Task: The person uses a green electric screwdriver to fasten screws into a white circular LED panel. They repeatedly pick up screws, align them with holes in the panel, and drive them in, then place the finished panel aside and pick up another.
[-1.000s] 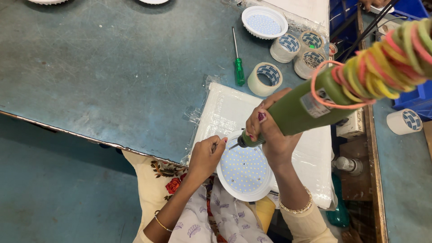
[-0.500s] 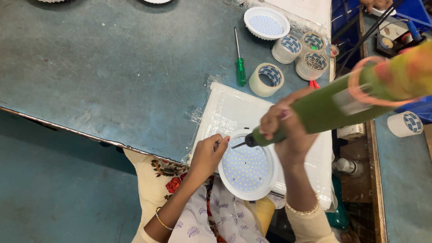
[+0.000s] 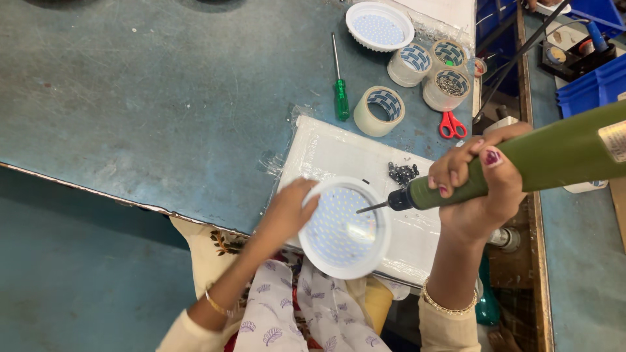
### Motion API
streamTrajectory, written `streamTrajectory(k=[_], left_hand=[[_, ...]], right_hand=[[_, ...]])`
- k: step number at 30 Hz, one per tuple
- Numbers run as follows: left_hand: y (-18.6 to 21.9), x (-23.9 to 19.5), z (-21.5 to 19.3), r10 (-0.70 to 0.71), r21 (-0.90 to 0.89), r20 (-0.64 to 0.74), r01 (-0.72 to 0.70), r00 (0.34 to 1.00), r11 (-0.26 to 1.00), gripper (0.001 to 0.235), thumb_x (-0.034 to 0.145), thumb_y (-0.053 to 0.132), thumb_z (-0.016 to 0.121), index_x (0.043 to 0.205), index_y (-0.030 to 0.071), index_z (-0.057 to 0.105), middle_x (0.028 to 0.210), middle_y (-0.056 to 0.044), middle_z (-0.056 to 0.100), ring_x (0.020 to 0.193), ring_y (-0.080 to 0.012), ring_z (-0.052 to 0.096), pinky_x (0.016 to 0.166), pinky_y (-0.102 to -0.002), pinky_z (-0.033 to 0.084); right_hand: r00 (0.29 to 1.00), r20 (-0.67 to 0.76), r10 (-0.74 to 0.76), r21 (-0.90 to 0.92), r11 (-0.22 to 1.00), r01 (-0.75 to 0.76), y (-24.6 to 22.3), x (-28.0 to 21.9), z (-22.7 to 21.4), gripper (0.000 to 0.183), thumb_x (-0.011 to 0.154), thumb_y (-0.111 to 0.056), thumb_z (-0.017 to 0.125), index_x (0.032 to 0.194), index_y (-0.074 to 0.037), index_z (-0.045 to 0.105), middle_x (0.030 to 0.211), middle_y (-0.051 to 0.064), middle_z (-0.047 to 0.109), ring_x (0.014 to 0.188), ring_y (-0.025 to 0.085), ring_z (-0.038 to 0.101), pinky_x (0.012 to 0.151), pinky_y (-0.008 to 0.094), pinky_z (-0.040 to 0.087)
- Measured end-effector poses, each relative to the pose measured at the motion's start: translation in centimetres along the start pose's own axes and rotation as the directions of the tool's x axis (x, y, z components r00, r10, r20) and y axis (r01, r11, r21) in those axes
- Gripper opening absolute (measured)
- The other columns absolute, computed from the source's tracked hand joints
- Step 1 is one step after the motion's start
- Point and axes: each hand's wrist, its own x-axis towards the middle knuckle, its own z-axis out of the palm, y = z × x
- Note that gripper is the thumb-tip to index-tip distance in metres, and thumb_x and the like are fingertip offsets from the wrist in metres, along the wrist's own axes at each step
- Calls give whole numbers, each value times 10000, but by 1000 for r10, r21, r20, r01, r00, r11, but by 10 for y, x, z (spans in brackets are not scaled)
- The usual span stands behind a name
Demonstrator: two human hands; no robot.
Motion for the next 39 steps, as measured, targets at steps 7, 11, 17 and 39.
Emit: streamTrajectory(k=[7,11,17,39], left_hand=[[-7,59,1,-10,182,265,-40,964,982,294,929,215,658,1194,100,715,1090,-144,641,1044,-325,641,896,-422,521],[25,25,29,107,452,-56,-70,993,889,488,883,230,699,1328,46,617,1271,-175,593,1202,-344,566,966,-481,446],[46,-42,53,132,484,103,-166,986,859,859,878,528,612,1416,-122,452,1507,-281,419,1446,-395,336,1170,-515,216],[42,-40,46,107,438,137,-157,985,885,593,966,289,553,1410,-101,510,1515,-250,482,1467,-375,373,1201,-516,239]], right_hand=[[999,-35,-16,-2,1000,16,-8,-10,-19,217,1045,-183,573,979,-20,445,618,99,426,442,165,412,449,318,423],[999,-39,-23,-12,1000,23,-11,-11,-29,212,1045,-186,559,981,-19,446,622,100,430,439,161,410,453,315,424],[998,-46,-31,-6,1000,30,-6,-9,-34,209,1054,-181,557,987,-16,447,630,102,430,446,160,408,465,319,431],[993,91,72,-10,997,-72,57,25,13,203,1090,-167,600,1056,-37,448,654,83,447,468,140,415,487,303,438]])
